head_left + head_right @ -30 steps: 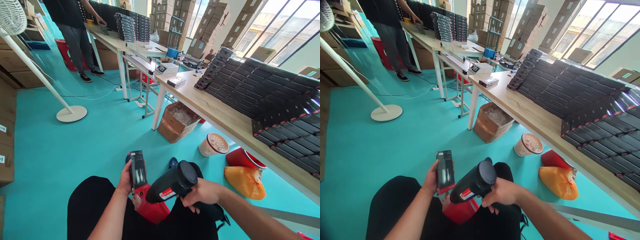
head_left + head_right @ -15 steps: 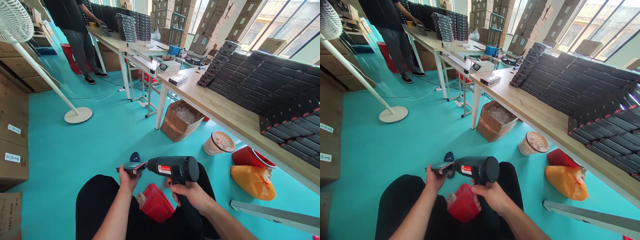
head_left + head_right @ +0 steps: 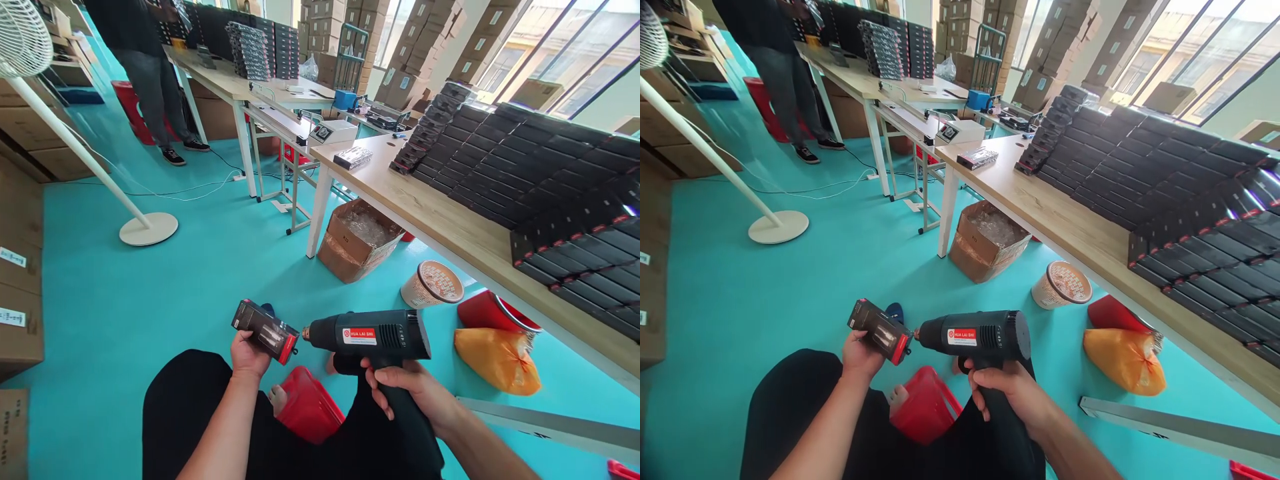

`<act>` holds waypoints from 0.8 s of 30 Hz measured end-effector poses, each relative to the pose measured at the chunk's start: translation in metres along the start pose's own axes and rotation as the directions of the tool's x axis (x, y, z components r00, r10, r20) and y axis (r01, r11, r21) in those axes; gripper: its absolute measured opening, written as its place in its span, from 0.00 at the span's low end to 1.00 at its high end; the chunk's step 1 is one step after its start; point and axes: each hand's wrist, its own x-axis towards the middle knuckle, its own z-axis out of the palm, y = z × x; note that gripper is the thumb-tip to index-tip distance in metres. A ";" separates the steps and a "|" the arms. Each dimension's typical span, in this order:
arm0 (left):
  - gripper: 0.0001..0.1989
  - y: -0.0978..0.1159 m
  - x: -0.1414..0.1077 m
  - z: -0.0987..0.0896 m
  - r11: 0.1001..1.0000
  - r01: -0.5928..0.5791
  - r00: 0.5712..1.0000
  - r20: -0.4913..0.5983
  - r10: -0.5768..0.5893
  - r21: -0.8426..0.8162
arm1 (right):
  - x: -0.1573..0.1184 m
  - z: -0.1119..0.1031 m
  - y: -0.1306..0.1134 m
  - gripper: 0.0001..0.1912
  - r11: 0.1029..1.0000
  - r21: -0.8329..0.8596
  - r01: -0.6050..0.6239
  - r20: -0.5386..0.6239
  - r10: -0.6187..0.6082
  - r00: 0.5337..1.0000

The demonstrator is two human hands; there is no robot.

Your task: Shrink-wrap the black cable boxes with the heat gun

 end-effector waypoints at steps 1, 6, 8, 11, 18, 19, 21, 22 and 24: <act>0.24 -0.001 -0.001 0.001 1.000 0.004 1.000 0.015 -0.004 0.016 | -0.003 -0.002 0.001 0.17 1.000 0.001 -0.010 -0.005 0.010 1.000; 0.20 -0.002 0.001 -0.005 0.998 0.008 0.998 0.056 -0.011 0.063 | -0.010 -0.010 0.005 0.19 0.999 -0.006 -0.046 -0.020 0.046 0.999; 0.19 -0.002 0.005 -0.009 0.996 0.005 0.996 0.087 -0.013 0.090 | -0.010 -0.011 0.006 0.19 0.998 -0.023 -0.054 0.027 0.055 0.998; 0.17 -0.005 0.009 -0.015 0.988 -0.005 0.989 0.149 -0.018 0.157 | -0.008 -0.008 0.009 0.19 0.996 -0.062 -0.058 0.048 0.061 0.997; 0.14 -0.019 0.013 -0.022 0.850 -0.115 0.964 0.265 -0.030 0.515 | 0.009 0.003 0.000 0.16 0.999 -0.035 -0.033 0.015 0.034 0.999; 0.15 -0.020 0.013 -0.022 0.816 -0.143 0.957 0.288 -0.030 0.560 | 0.013 0.004 -0.005 0.16 0.999 -0.032 -0.017 0.018 0.018 1.000; 0.18 -0.023 0.012 -0.022 0.734 -0.209 0.948 0.318 -0.011 0.646 | 0.020 0.007 -0.016 0.15 1.000 -0.026 0.010 -0.020 -0.011 1.000; 0.18 -0.024 0.012 -0.021 0.682 -0.250 0.943 0.332 0.011 0.687 | 0.023 0.009 -0.021 0.14 1.000 -0.025 0.017 -0.043 -0.018 0.999; 0.19 -0.026 0.013 -0.021 0.569 -0.338 0.925 0.375 0.055 0.750 | 0.028 0.014 -0.028 0.13 0.999 -0.051 0.018 -0.054 -0.020 0.998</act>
